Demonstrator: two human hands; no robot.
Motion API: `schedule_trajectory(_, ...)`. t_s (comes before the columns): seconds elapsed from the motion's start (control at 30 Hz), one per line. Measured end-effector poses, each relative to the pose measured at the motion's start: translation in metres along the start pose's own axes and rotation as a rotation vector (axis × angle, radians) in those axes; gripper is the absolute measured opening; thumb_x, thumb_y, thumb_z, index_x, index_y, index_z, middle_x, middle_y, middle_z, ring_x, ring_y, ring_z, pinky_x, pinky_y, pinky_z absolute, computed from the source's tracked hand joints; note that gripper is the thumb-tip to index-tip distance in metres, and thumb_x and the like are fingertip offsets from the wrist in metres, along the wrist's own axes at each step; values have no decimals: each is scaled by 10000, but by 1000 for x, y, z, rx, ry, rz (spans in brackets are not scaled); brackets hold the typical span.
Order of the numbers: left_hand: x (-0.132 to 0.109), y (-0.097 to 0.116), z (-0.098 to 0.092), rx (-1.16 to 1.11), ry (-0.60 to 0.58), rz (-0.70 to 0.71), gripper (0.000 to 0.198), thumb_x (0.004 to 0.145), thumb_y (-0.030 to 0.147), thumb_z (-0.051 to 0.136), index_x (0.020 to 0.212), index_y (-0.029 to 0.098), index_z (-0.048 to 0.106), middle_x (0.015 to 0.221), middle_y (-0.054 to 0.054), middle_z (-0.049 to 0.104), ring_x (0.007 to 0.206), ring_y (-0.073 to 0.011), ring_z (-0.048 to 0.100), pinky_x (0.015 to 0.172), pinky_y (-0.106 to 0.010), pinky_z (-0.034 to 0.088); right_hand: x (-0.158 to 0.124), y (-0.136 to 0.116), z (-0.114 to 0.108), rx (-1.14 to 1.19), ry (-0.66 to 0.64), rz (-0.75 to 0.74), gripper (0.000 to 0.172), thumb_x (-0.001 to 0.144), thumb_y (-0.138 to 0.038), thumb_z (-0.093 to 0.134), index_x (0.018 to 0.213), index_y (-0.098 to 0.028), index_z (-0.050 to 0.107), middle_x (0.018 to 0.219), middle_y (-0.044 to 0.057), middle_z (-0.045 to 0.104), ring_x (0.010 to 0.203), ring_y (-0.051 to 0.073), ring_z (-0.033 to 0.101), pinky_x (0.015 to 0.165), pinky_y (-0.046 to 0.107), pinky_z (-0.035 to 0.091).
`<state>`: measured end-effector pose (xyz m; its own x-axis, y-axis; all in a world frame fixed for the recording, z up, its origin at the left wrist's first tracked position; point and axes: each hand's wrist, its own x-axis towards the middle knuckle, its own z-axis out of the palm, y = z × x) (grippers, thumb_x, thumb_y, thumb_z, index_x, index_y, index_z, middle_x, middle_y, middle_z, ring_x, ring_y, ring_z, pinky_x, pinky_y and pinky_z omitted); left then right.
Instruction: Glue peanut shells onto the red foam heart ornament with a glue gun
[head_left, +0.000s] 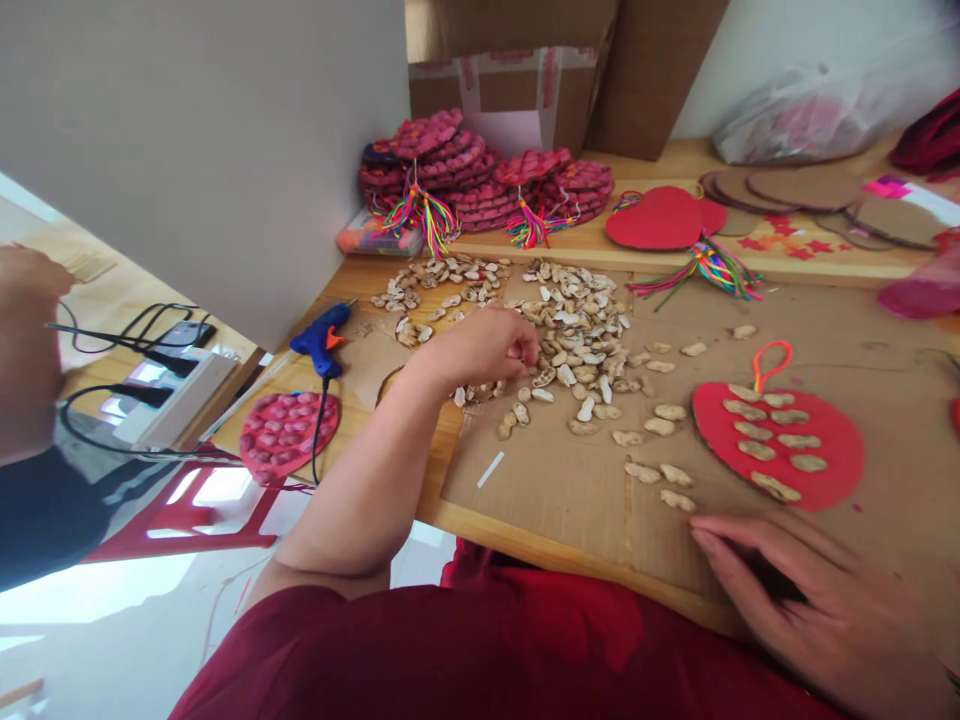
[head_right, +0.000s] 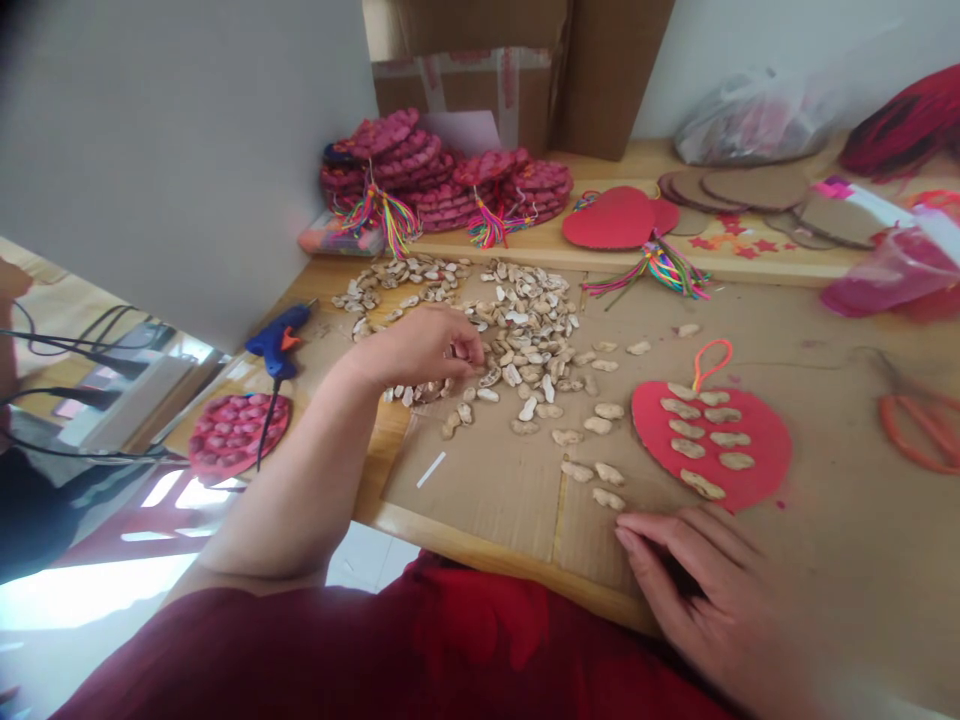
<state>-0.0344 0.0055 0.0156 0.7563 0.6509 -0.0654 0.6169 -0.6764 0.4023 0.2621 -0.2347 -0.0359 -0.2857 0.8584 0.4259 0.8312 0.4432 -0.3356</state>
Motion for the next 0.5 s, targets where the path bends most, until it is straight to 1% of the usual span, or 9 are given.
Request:
schedule_trajectory(0.07,-2,-1,-2,-109,50,8,123,842,198,703,908,209,806,904,-15,803,853,-164,720,804,-260,504,-1,1,1,-13,-1,2,158,929,-183,678,1035,-300,666,838,-24,770,697,195,747,676,336,566)
schedule_trajectory(0.1,-3,-2,-4,-144,95,-8,144,864,204,677,929,206,806,911,-15,807,841,-159,721,797,-257,506,-3,2,2,-14,-1,11,148,940,-193,669,1041,-301,667,845,-24,771,699,195,746,685,338,568)
schedule_trajectory(0.17,-6,-6,-8,-124,213,-94,176,882,178,638,940,192,804,917,-23,810,844,-163,725,811,-267,510,-6,4,5,-6,5,24,89,977,-252,644,1044,-303,672,851,-26,770,687,192,735,690,339,567)
schedule_trajectory(0.2,-7,-9,-10,-83,257,-149,177,876,163,640,938,185,805,923,-31,810,858,-173,727,827,-279,512,-7,5,6,-1,10,27,64,992,-292,634,1040,-302,676,853,-27,770,679,189,728,685,339,563)
schedule_trajectory(0.23,-7,-12,-10,-41,273,-195,167,864,156,658,938,179,806,935,-39,810,879,-185,729,844,-290,514,-9,7,8,4,17,21,64,1003,-320,627,1035,-301,679,850,-30,769,673,186,722,680,339,557)
schedule_trajectory(0.3,-6,-18,-8,18,240,-233,163,830,171,724,968,178,811,992,-55,809,936,-210,731,875,-309,522,-11,10,10,13,32,10,59,1006,-328,631,1025,-297,677,844,-32,763,672,182,713,680,337,547)
schedule_trajectory(0.4,-1,-25,-1,54,163,-201,235,795,236,801,1027,203,811,1072,-62,800,1015,-236,722,918,-329,535,-14,13,11,23,31,3,49,992,-282,652,1035,-296,670,852,-32,759,680,178,711,704,333,550)
schedule_trajectory(0.47,3,-27,4,55,175,-195,219,822,230,771,1038,217,808,1081,-59,795,1032,-234,718,938,-334,540,-15,13,12,26,15,19,63,988,-272,654,1037,-305,679,862,-38,768,684,173,716,716,330,556)
schedule_trajectory(0.5,4,-27,6,56,208,-207,212,842,204,737,1042,218,807,1082,-61,794,1030,-230,719,946,-335,540,-15,13,12,23,23,33,56,988,-288,656,1023,-314,692,855,-45,773,683,172,721,710,329,559)
